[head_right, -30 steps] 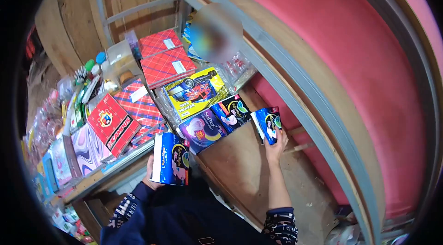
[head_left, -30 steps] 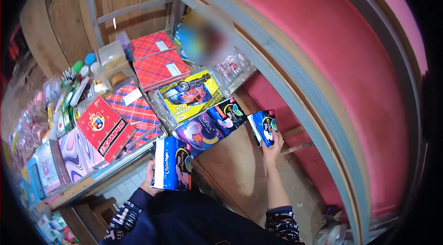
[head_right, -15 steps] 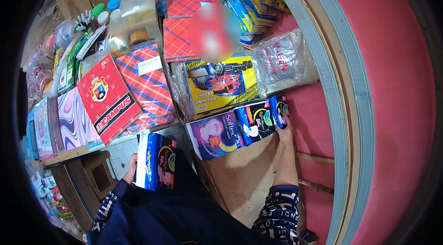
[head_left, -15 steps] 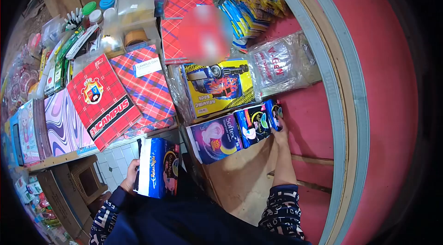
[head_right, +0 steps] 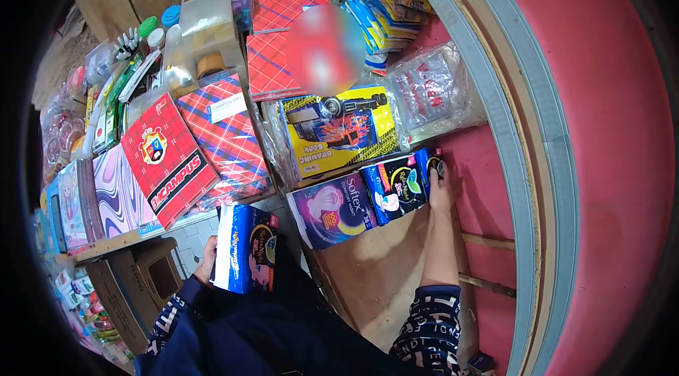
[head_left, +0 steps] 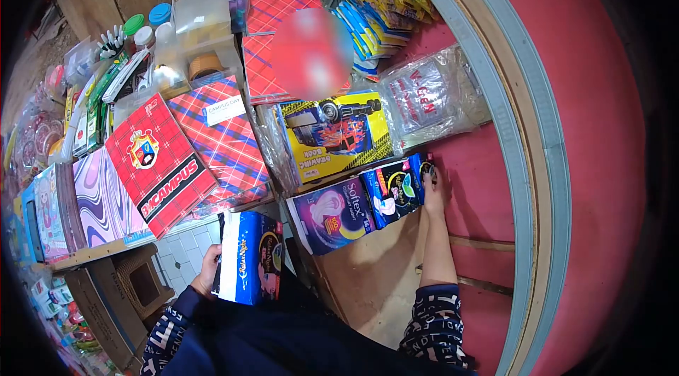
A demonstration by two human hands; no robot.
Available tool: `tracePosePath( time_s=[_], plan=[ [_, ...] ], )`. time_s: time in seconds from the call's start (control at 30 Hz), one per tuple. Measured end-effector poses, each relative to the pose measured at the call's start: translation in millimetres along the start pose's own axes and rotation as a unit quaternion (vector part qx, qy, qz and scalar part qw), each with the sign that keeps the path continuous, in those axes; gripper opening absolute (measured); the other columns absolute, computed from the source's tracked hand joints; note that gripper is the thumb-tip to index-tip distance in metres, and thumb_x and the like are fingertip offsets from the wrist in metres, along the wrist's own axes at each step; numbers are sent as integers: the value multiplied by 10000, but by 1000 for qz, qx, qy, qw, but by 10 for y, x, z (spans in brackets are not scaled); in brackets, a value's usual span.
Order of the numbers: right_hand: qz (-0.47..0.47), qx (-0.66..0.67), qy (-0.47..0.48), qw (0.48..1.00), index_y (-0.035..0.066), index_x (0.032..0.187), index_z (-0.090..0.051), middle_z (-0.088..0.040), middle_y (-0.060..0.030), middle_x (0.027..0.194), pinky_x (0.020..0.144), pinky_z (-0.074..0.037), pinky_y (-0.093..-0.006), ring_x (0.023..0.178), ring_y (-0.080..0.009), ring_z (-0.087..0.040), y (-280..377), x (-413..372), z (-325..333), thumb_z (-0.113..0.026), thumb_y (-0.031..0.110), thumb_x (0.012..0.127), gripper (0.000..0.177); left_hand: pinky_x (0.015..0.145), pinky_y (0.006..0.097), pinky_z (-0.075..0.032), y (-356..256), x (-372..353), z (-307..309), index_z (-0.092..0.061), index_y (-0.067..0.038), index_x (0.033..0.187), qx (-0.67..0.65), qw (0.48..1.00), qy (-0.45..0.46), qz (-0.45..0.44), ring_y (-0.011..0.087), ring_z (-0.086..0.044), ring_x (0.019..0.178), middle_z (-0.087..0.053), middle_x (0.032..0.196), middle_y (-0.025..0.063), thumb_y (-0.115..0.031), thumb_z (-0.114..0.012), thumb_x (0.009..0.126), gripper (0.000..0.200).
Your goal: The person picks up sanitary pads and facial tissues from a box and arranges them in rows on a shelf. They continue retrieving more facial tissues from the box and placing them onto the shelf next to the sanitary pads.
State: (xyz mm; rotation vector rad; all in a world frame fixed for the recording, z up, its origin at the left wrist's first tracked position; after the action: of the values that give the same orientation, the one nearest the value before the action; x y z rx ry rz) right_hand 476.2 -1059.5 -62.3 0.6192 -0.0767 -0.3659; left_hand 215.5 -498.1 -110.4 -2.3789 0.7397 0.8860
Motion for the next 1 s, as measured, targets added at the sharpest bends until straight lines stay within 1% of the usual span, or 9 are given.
tracePosePath(
  time_s=[0.07, 0.1, 0.2, 0.4, 0.53, 0.63, 0.77, 0.83, 1.0],
  plan=[
    [58, -152, -45, 986, 226, 1483, -364, -309, -121, 1549, 1135, -178, -579, 1414, -339, -297, 171, -2, -166, -442, 594, 933, 666, 859, 382, -536, 37, -7, 52, -570, 25, 1198, 3, 1000, 3, 0, 281, -678, 885, -686, 1050, 185, -444, -485, 862, 583],
    [-8, -201, 41, 979, 297, 1523, -255, -107, -70, 1619, 1098, -71, -701, 1462, -403, -121, 230, -27, -238, -354, 676, 920, 719, 860, 381, -535, 85, 28, 162, -569, 25, 1200, -1, 1000, 4, -1, 281, -678, 884, -686, 1049, 185, -442, -483, 862, 582],
    [-10, -276, 5, 961, 308, 1542, -167, -78, -71, 1624, 1081, -65, -725, 1465, -407, -91, 298, -143, -455, -354, 695, 908, 766, 862, 376, -533, 109, -11, 168, -568, 25, 1202, -20, 1000, 10, -5, 280, -676, 888, -684, 1048, 186, -432, -469, 865, 576],
    [4, -168, 6, 986, 281, 1539, -200, -112, -96, 1617, 1116, -88, -667, 1448, -414, -171, 502, -187, -134, -378, 666, 921, 750, 897, 397, -516, 47, 24, -205, -586, 25, 1192, -14, 998, 57, -21, 304, -670, 922, -683, 1063, 188, -400, -432, 854, 565],
    [215, 131, -25, 968, 124, 1504, -320, -332, -124, 1540, 1138, -259, -471, 1411, -288, -315, 1318, -900, -76, -562, 307, 965, 619, 851, 388, -535, -159, 124, -747, -610, 18, 1151, -76, 990, 113, -31, 284, -676, 868, -695, 1015, 172, -332, -420, 840, 505],
    [177, 261, 251, 915, 29, 1474, -339, -335, -119, 1535, 1087, -355, -362, 1371, -250, -374, 1945, -2023, -273, -598, 149, 946, 601, 824, 379, -548, -193, 355, -916, -624, 10, 1131, -73, 987, 137, -39, 273, -683, 844, -704, 972, 155, -329, -430, 831, 491],
    [91, 411, 404, 812, 89, 1545, -95, -293, -149, 1523, 1055, -396, -371, 1363, -246, -364, 2488, -2972, -407, -750, 166, 834, 970, 875, 398, -531, -264, 448, -1239, -565, -32, 1244, -1, 980, 188, -61, 280, -677, 913, -683, 1076, 154, -335, -464, 817, 532],
    [83, 466, 343, 811, 105, 1551, -13, -314, -113, 1499, 1064, -380, -363, 1333, -239, -394, 2551, -3064, -387, -806, 153, 771, 1114, 910, 399, -516, -255, 396, -1453, -553, -39, 1261, 35, 975, 209, -65, 276, -671, 953, -673, 1108, 149, -350, -453, 837, 536],
    [77, 470, 271, 837, 86, 1548, -69, -324, -111, 1499, 1080, -371, -364, 1336, -217, -396, 2180, -2850, -296, -789, 40, 762, 1067, 995, 394, -459, 73, 474, -1705, -486, -36, 1337, 176, 960, 215, 28, 261, -633, 1077, -642, 1179, 143, -383, -409, 935, 537]
  ],
)
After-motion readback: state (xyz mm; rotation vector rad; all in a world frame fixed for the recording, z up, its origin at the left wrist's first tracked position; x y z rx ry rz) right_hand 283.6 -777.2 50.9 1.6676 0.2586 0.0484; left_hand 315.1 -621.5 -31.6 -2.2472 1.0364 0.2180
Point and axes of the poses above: each hand's wrist, its own x-axis towards the middle knuckle, its own z-axis out of the back of the hand, y = z × x, the point moved 3 cm from there along x, towards the middle knuckle
